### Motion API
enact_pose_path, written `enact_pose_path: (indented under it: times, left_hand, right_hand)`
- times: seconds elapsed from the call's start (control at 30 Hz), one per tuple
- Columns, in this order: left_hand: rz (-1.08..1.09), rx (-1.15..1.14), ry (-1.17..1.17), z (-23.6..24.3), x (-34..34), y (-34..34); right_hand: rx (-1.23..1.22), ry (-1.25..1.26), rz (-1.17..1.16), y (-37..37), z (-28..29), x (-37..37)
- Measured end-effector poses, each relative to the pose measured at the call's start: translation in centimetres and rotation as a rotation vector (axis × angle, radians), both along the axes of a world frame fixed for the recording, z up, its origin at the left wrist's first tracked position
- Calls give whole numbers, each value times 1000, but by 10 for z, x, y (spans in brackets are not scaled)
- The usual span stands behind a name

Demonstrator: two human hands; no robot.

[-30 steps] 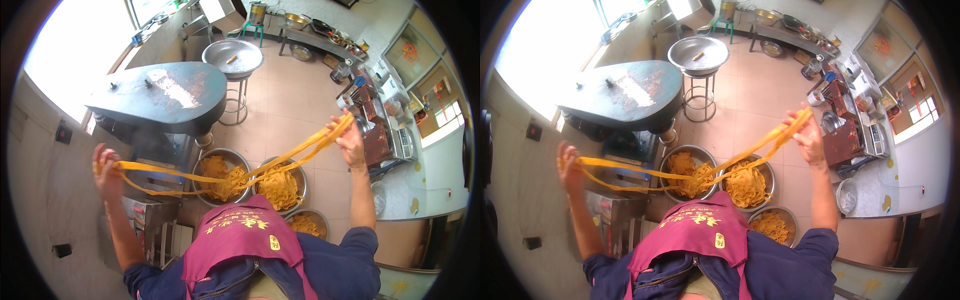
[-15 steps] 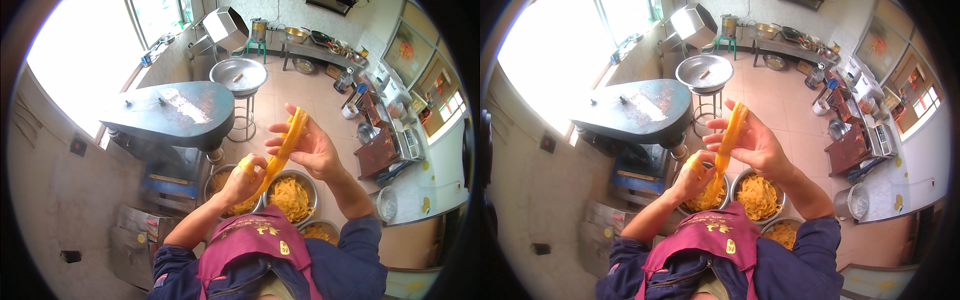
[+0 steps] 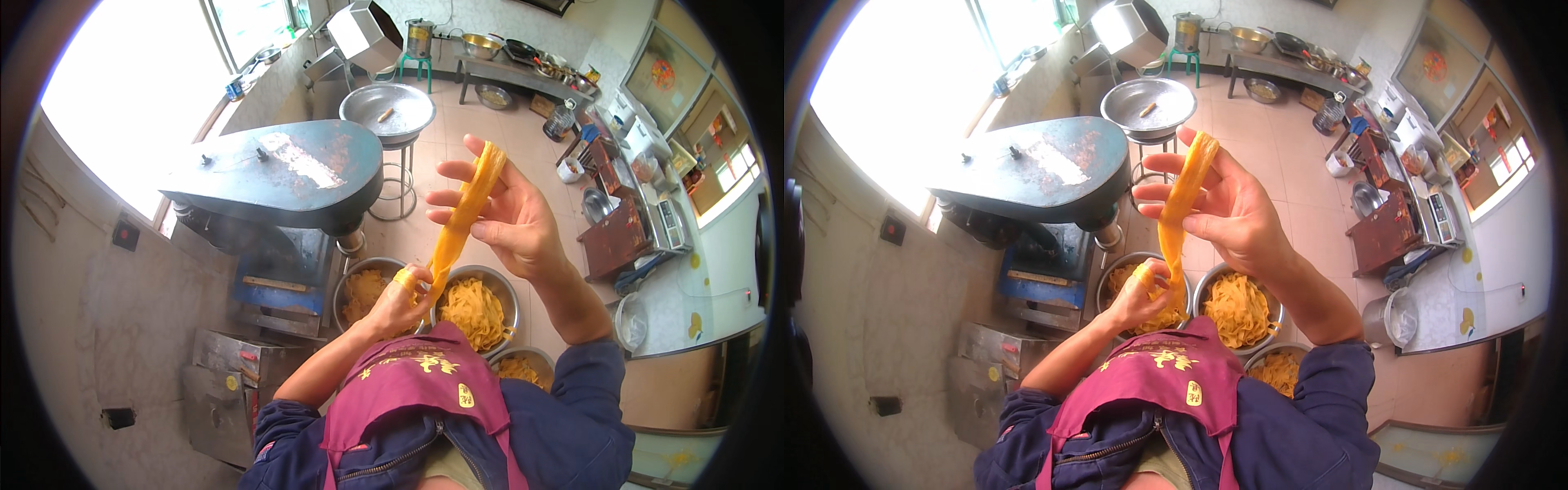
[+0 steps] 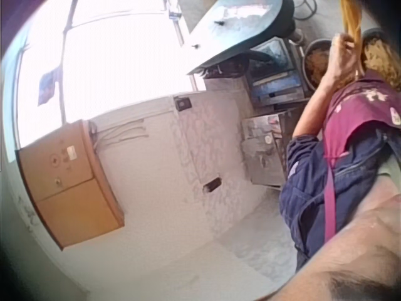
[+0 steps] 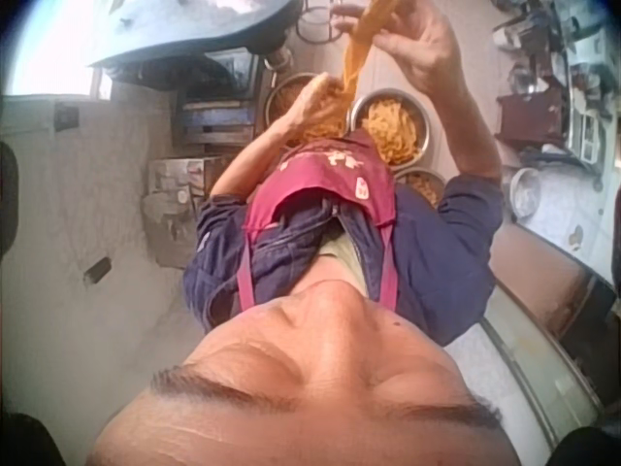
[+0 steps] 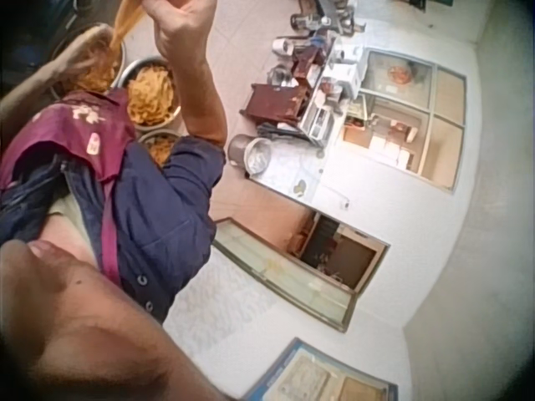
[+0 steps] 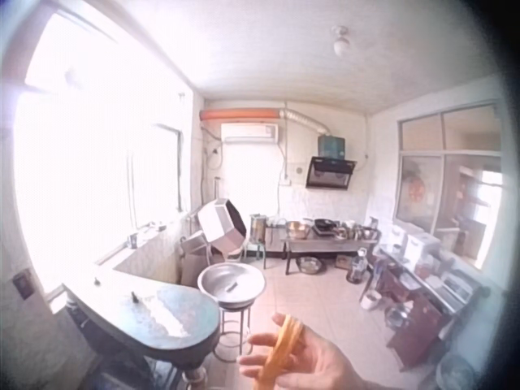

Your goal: The person stretches and cuts yellow dough sheets into strips using scissors. They repeatedly pull the dough to thin it, then cut it into smaller pieces and place them into metal bowls.

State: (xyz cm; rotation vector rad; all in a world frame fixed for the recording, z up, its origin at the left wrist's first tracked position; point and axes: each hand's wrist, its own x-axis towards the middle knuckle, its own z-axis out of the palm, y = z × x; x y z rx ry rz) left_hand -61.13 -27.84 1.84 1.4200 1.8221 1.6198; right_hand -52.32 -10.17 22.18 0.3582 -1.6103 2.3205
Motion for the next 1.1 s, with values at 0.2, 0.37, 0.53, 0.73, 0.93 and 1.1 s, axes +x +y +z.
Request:
enact_pose_path:
  times: [0.2,0.37,0.53,0.73,0.93,1.1]
  left_hand:
    - [107,-11,76,-17,5,11]
    - [273,-117,16,-27,3,14]
    - [366,-15,260,-20,-14,8]
    - [-306,-135,-774,10,-47,-15]
    - [-366,-204,-1057,33,-57,-20]
    - [-403,-337,-1139,21,-68,-20]
  right_hand:
    - [-19,10,14,-7,2,-2]
    - [-8,35,18,-7,-1,-2]
    - [88,71,-32,2,-9,0]
    - [221,92,-76,14,-17,1]
    - [246,60,-3,17,-17,3]
    - [282,28,19,21,-22,2]
